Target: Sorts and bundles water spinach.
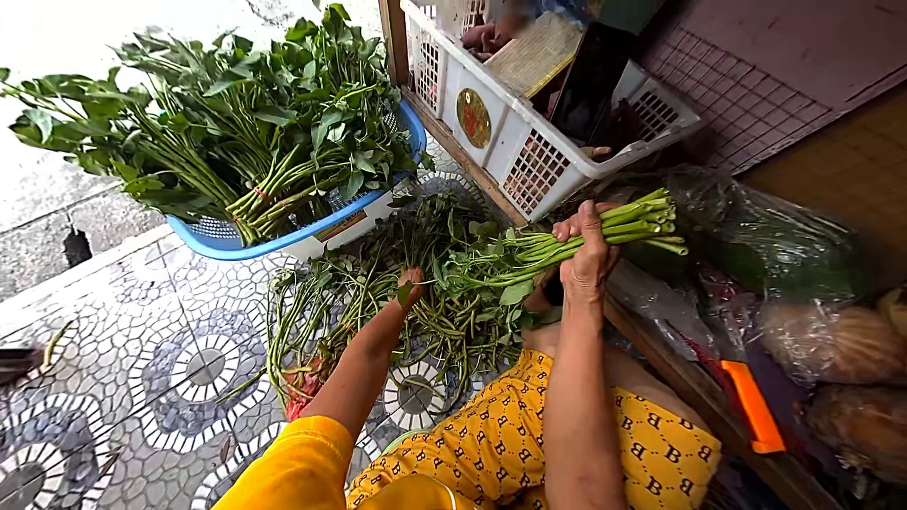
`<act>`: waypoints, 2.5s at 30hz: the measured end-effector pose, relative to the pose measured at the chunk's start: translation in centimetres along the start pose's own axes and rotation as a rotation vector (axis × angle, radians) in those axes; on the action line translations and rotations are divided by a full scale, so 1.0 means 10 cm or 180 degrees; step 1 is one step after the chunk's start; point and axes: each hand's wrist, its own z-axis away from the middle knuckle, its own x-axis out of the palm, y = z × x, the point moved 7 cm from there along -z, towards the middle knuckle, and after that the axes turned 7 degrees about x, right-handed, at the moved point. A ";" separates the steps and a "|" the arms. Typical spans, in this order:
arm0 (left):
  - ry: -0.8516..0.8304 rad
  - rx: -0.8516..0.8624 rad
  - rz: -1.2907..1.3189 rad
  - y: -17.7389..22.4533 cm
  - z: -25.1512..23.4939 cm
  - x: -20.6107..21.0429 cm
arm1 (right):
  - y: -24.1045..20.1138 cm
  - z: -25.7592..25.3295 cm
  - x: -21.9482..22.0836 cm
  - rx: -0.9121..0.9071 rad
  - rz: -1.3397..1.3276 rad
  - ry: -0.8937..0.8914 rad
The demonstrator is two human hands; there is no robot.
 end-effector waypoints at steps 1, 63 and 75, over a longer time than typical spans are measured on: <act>-0.0025 -0.0051 -0.0009 -0.04 0.03 -0.02 | 0.01 0.01 0.01 0.0063 -0.0076 -0.0085; 0.2080 0.1144 0.2133 0.47 1.45 -2.04 | 1.09 0.33 0.69 0.1935 0.0594 -0.0580; 0.1142 0.1714 0.1794 1.31 1.61 -2.47 | 1.36 0.59 0.92 0.2659 0.0042 -0.1062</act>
